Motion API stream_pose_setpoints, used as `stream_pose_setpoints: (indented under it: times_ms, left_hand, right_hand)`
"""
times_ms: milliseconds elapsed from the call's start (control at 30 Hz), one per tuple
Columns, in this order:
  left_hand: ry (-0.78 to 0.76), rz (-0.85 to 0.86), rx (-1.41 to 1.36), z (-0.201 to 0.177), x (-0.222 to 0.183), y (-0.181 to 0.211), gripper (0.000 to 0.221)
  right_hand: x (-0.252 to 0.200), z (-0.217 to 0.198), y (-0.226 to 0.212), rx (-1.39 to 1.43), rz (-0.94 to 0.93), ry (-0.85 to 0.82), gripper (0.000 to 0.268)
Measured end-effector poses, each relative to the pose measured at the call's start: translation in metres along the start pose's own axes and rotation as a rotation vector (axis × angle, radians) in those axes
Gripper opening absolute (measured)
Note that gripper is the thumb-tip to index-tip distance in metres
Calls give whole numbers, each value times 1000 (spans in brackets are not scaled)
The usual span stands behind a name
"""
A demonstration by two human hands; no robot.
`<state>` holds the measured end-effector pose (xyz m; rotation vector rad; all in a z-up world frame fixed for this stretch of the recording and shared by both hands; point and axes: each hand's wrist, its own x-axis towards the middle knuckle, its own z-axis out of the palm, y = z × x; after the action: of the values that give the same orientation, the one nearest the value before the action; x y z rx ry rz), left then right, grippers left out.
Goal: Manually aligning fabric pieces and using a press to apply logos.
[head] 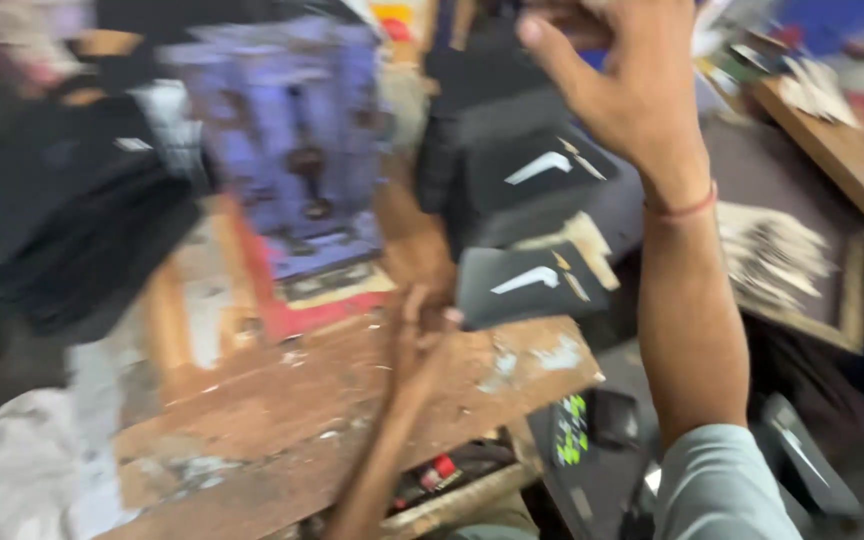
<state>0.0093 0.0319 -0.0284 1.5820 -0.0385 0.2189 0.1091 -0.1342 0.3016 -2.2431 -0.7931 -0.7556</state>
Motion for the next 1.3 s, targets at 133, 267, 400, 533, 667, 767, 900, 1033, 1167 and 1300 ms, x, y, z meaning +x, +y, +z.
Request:
stream_pose_setpoints:
  times_ms: [133,267,400,533,667,767,900,1033,1167,1300]
  left_hand:
    - [-92,-116,-34,1,37,-16,70]
    - [-230,-398,-172,24,88,-11,75]
    - [-315,-420,-204,33,102,15,80]
    - [-260,-477,-330,44,95,1,80]
    - [-133,-336,-357,51,84,-12,79]
    - [-128,-277,-261,44,88,-5,76]
    - [-75,-175,18,31,114,0,72]
    - [-55,-92,-83,41,165,-31,74]
    - [-98,-88,-173,58,203,-75,75]
    - [-45,-236,24,64,210,-88,69]
  right_hand:
    - [-77,-39,77,-192,84,-1,23]
    - [-109,-34,119,-315,362,-261,43]
    - [-139,-21,170,-261,101,-370,53]
    - [-139,-22,161,-208,197,-341,41]
    - [-140,-22,157,-144,309,-328,34]
    - [-149,-30,183,-31,353,-238,38]
    - [-172,-15,259,410,855,101,58]
    - [-179,29,283,790,1203,85,75]
    - [-174,60,312,1292,1159,-26,72]
    - [-188,88,395,1349,1052,-55,55]
